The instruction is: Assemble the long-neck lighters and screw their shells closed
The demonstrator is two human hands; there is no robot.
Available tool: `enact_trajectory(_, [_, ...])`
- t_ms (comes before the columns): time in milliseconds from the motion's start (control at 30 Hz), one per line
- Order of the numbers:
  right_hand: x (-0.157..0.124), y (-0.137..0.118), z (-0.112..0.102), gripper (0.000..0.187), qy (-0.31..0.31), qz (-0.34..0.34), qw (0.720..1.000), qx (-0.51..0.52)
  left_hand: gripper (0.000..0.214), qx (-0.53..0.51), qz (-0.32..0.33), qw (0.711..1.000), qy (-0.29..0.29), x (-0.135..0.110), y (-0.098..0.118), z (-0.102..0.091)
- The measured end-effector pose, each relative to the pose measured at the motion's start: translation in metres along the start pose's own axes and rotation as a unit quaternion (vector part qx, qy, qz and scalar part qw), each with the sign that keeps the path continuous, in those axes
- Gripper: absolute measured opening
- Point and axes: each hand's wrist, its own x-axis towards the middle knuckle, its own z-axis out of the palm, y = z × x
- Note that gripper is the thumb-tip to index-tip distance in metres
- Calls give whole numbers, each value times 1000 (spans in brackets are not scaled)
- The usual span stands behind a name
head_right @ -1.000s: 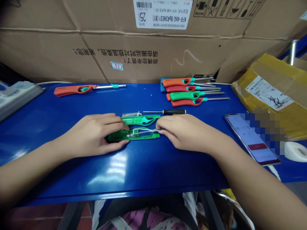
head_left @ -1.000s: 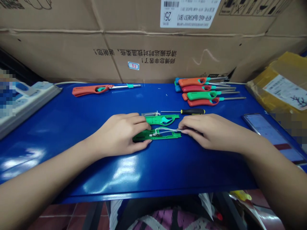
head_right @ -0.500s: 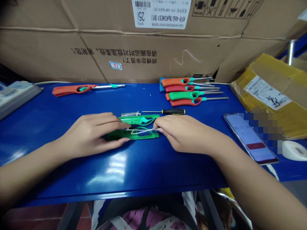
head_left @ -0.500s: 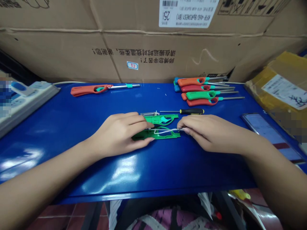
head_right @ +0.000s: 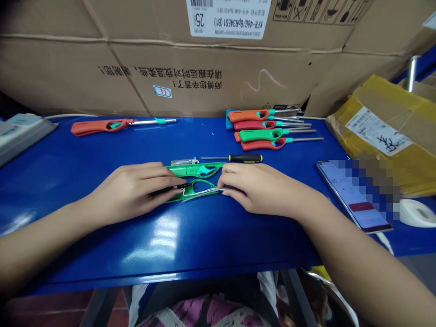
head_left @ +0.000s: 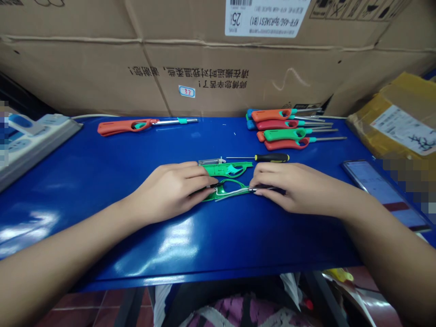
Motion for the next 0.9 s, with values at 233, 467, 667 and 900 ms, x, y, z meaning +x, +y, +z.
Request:
enact_trajectory(233, [1, 1, 1, 18, 37, -17, 999, -23, 33, -10, 0, 1000, -22, -1, 3, -2])
enact_trajectory(467, [3, 8, 4, 17, 48, -16, 997, -51, 31, 0, 27, 999, -19, -2, 2, -1])
enact_trajectory(667, [2, 8, 5, 19, 92, -35, 991, -91, 31, 2, 25, 1000, -15, -2, 1, 0])
enact_trajectory(900, [1, 9, 4, 24, 69, -32, 994, -74, 31, -5, 12, 1000, -20, -1, 3, -1])
